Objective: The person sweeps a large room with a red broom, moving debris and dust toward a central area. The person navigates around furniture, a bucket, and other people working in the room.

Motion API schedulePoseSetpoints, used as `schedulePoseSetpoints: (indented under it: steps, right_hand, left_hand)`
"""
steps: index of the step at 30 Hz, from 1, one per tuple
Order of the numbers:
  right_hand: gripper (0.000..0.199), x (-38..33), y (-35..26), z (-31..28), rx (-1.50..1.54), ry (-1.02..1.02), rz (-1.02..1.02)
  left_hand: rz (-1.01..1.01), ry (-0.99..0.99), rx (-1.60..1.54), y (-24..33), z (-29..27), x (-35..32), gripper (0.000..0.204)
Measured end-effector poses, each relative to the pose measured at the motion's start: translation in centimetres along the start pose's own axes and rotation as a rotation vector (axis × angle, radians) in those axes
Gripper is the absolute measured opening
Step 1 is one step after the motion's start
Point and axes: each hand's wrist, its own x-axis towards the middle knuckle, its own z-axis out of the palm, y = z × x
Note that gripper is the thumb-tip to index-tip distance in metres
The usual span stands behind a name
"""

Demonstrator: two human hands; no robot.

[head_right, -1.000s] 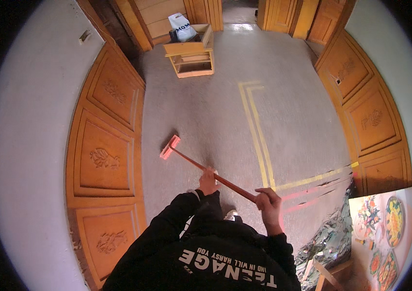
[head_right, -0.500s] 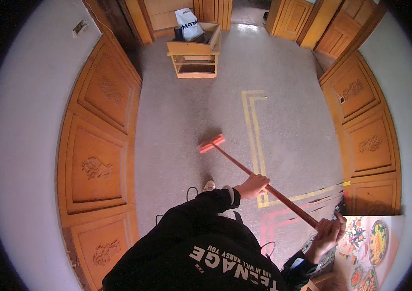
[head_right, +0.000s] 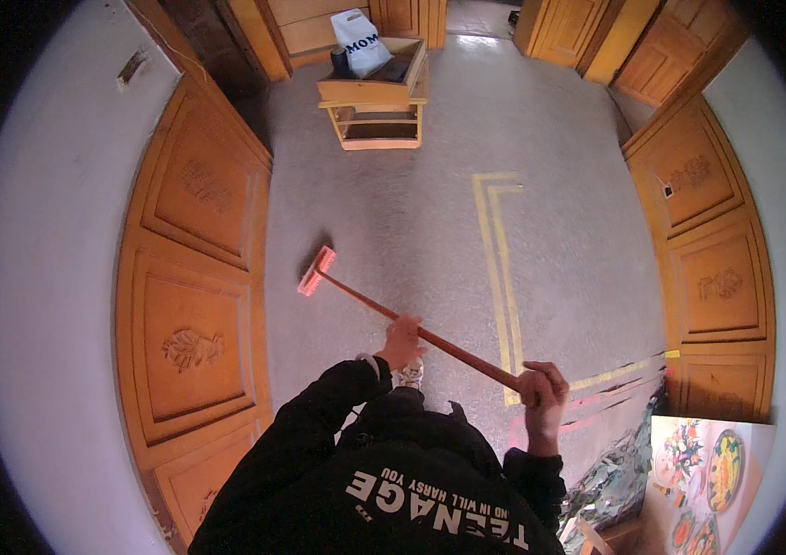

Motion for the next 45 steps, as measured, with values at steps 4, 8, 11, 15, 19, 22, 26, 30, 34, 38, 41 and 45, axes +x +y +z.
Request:
schedulePoseSetpoints:
  steps: [4,8,11,15,19,22,26,30,34,38,41,45]
  right_hand:
    - [0.017,-1.1,-4.7,-2.6,-0.245,0.194,-0.280]
    - [0.020,-4.4,-10.0,-4.2,-0.121,0.387,-0.512]
    - [0.017,-6.6,-12.0,-3.4,-0.223,0.594,-0.583]
    - [0.018,-6.2,-12.8,-3.6,-0.190,0.723,-0.608]
    - [0.019,-3.2,-12.2,-6.8,-0.046,0.677,-0.554]
    - [0.020,0.9,-10.3,-9.1,0.050,0.478,-0.450]
    - [0.020,7.6,-5.9,-8.8,0.119,0.321,-0.272]
    - [0.019,13.2,-3.7,-6.7,0.120,0.145,-0.058]
    - [0.016,16.1,-5.5,-7.6,0.149,0.150,0.000]
    - [0.016,17.7,-10.7,-12.6,0.098,0.247,-0.143]
    - [0.021,17.2,-15.3,-16.5,0.050,0.350,-0.370]
    - [0.018,16.0,-20.4,-19.6,-0.035,0.502,-0.599]
  left_hand:
    - [0.268,0.041,-0.037,5.8,1.9,2.8,0.079]
    - [0.574,0.014,-0.275,15.0,2.0,5.8,0.077]
    - [0.707,-0.063,-0.228,20.0,1.3,7.7,0.061]
    - [0.822,-0.128,-0.149,22.7,1.1,9.8,0.053]
    - [0.783,-0.067,-0.039,21.1,1.4,11.1,0.049]
    - [0.686,-0.040,-0.111,17.4,1.0,12.4,0.049]
    - [0.505,0.118,-0.036,11.9,0.5,14.1,0.049]
    - [0.175,0.133,0.177,8.0,0.7,16.5,0.069]
    - [0.133,0.106,0.158,8.7,1.3,19.4,0.074]
    - [0.268,0.047,0.061,15.8,3.3,23.3,0.081]
    - [0.432,0.035,0.035,22.9,5.2,26.2,0.083]
    - [0.646,-0.065,-0.145,32.0,6.4,29.2,0.069]
